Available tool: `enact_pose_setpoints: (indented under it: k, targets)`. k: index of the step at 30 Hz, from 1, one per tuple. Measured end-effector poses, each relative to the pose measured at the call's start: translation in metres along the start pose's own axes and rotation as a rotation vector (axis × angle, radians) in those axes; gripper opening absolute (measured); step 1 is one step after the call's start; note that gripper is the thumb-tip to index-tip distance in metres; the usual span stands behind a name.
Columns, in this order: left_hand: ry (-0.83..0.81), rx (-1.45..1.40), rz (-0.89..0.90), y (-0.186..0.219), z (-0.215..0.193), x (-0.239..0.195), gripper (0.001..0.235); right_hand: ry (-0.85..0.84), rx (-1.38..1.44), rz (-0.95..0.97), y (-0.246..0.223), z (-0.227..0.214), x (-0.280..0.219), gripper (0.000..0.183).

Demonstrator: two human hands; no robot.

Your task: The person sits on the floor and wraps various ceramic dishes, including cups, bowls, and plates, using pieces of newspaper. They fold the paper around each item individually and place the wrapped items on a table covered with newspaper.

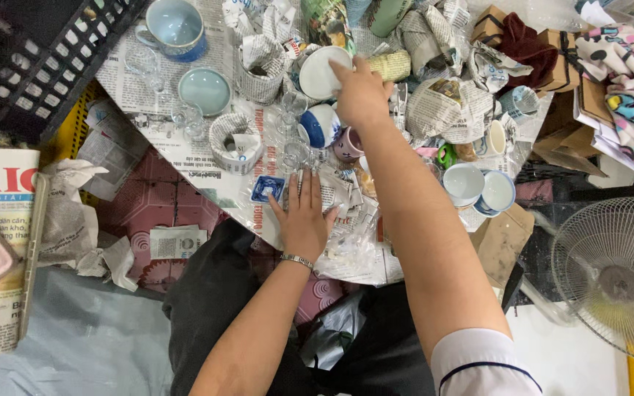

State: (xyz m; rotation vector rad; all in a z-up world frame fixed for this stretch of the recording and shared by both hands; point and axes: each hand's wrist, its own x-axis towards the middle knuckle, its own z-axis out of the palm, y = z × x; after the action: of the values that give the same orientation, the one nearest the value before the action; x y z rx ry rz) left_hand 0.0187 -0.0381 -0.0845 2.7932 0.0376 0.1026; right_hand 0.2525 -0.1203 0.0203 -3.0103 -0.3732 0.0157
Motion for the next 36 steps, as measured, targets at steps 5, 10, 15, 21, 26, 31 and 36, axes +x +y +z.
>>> enact_pose_setpoints:
  k: [5,10,15,21,26,31,36]
  targets:
    - [0.003,-0.021,0.0,-0.002,0.001,0.001,0.085,-0.119,0.033,-0.001,0.013,0.005,0.012,0.047]
    - [0.033,-0.025,0.014,-0.001,0.002,0.0,0.084,0.074,0.372,0.251,0.019,0.025,0.013,0.064]
    - [0.047,-0.044,0.013,-0.001,-0.001,-0.001,0.083,0.178,0.248,0.322,0.02,0.044,0.03,0.054]
    - [0.025,-0.057,0.004,-0.001,-0.003,-0.001,0.087,0.345,0.452,0.366,0.016,0.037,0.031,0.031]
    - [-0.029,-0.104,-0.012,-0.001,-0.004,0.0,0.087,0.591,0.498,0.135,0.022,0.0,-0.006,0.019]
    - [0.021,-0.222,-0.016,0.001,-0.008,0.001,0.089,0.64,0.433,-0.129,0.025,-0.018,-0.126,0.025]
    - [-0.029,-0.201,-0.053,0.001,-0.014,0.005,0.094,0.42,0.798,0.328,-0.003,0.021,-0.205,0.021]
